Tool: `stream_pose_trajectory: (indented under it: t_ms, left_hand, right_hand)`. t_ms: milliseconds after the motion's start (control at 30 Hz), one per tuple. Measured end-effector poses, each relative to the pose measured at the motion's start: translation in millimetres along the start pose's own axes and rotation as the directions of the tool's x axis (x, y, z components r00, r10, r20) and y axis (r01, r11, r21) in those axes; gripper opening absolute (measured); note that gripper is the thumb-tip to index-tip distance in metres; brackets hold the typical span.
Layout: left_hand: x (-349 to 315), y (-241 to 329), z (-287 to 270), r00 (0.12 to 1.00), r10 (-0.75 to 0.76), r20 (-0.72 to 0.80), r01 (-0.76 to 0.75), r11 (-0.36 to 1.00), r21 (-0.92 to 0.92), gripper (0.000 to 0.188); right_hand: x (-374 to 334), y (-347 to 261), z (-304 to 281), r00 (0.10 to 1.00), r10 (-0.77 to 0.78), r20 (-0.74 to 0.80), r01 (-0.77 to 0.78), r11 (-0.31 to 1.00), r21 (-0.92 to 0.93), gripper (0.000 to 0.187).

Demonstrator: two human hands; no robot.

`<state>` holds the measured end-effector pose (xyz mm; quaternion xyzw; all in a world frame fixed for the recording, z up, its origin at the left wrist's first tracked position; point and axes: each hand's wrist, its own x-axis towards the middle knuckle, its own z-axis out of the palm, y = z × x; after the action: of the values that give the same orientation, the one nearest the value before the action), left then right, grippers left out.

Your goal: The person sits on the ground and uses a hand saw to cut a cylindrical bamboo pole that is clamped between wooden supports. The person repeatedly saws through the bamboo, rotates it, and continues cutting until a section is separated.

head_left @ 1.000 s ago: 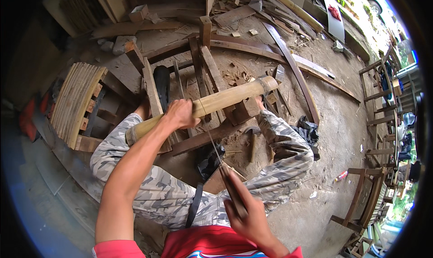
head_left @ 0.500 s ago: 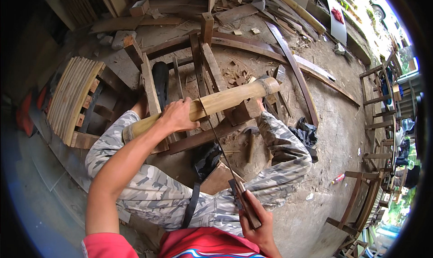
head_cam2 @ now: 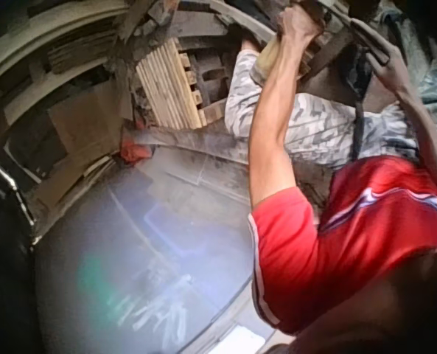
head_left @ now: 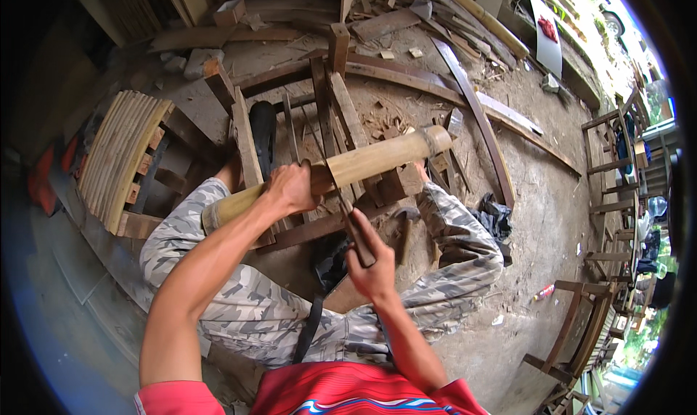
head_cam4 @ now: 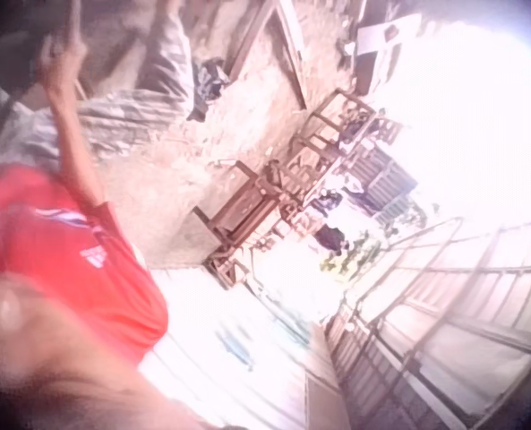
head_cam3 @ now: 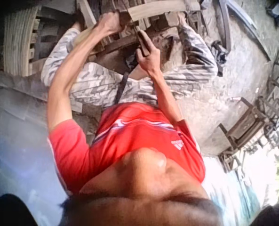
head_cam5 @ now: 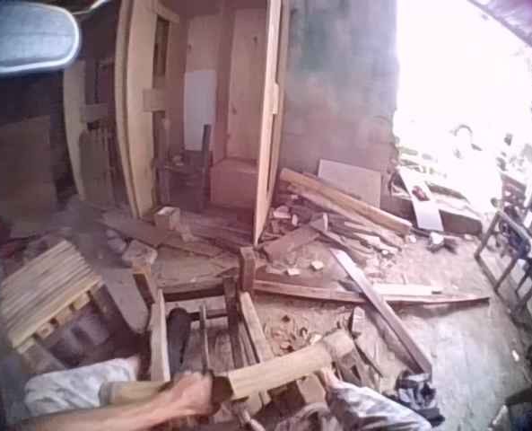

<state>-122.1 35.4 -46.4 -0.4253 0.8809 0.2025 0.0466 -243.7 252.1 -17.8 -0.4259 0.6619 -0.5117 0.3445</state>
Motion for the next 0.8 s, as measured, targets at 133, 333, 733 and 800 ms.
stream_pose_trajectory:
  t_ms: [133, 333, 733, 800]
  left_hand:
    - [4.3, -0.3, -4.2, 1.0, 0.011, -0.002, -0.011, 0.994, 0.11, 0.057]
    - [3.4, 0.0, 2.1, 1.0, 0.026, -0.006, -0.025, 0.994, 0.105, 0.062]
    - [6.1, 5.4, -1.4, 0.995, -0.011, 0.096, 0.005, 0.998, 0.061, 0.061]
    - [3.3, 1.6, -0.7, 0.996, -0.016, 0.085, 0.009, 0.996, 0.09, 0.063]
  right_hand:
    - [-3.5, -9.5, 3.0, 0.999, 0.024, -0.025, -0.024, 1.0, -0.015, 0.064]
    - [10.3, -53.1, -5.8, 0.984, 0.157, 0.083, -0.144, 0.979, -0.146, 0.06]
    - [-25.4, 26.3, -0.6, 0.998, -0.053, -0.03, 0.052, 0.998, -0.043, 0.068]
    - [-27.6, -15.5, -6.4, 0.997, 0.076, 0.029, -0.074, 0.994, -0.075, 0.066]
